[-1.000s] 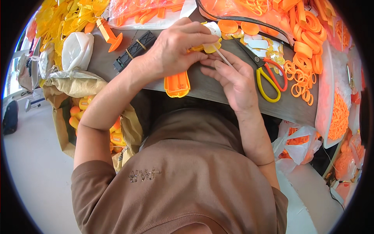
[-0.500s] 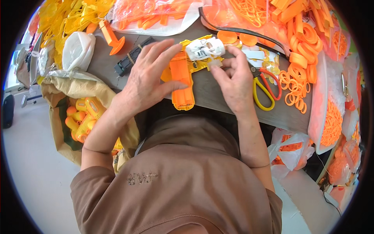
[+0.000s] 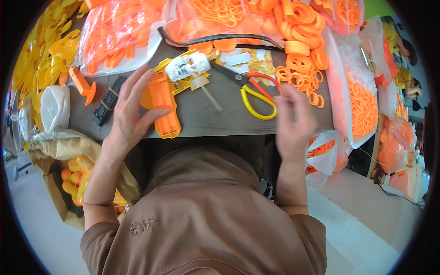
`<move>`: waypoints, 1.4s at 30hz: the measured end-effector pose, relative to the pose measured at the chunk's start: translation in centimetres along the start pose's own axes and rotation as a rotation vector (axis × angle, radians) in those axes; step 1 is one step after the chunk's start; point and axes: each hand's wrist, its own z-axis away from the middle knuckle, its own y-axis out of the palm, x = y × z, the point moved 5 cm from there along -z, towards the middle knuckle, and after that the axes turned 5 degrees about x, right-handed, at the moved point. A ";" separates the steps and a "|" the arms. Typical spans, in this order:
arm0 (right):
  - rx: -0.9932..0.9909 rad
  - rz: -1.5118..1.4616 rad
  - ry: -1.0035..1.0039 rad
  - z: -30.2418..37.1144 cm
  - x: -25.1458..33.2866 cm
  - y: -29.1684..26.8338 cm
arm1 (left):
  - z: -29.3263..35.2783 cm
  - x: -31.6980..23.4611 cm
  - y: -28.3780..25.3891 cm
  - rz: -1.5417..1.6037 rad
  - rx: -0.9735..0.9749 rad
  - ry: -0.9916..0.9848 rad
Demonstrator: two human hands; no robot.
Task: Assembling a yellow toy gun by putting together plastic components and applying stickers.
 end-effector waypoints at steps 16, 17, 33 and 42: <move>0.183 0.949 0.453 -5.9 -18.3 -18.0 | -0.1 0.9 0.7 0.094 0.013 -0.129; 0.237 0.920 0.581 -5.9 -19.1 -18.0 | 0.0 0.9 0.7 0.088 0.011 -0.135; 0.431 -0.542 0.017 -0.3 4.5 1.6 | -0.2 -6.7 -2.3 0.525 0.099 -0.020; 0.765 -0.791 0.087 2.2 8.5 9.7 | 1.3 -4.3 -0.6 0.733 0.272 -0.244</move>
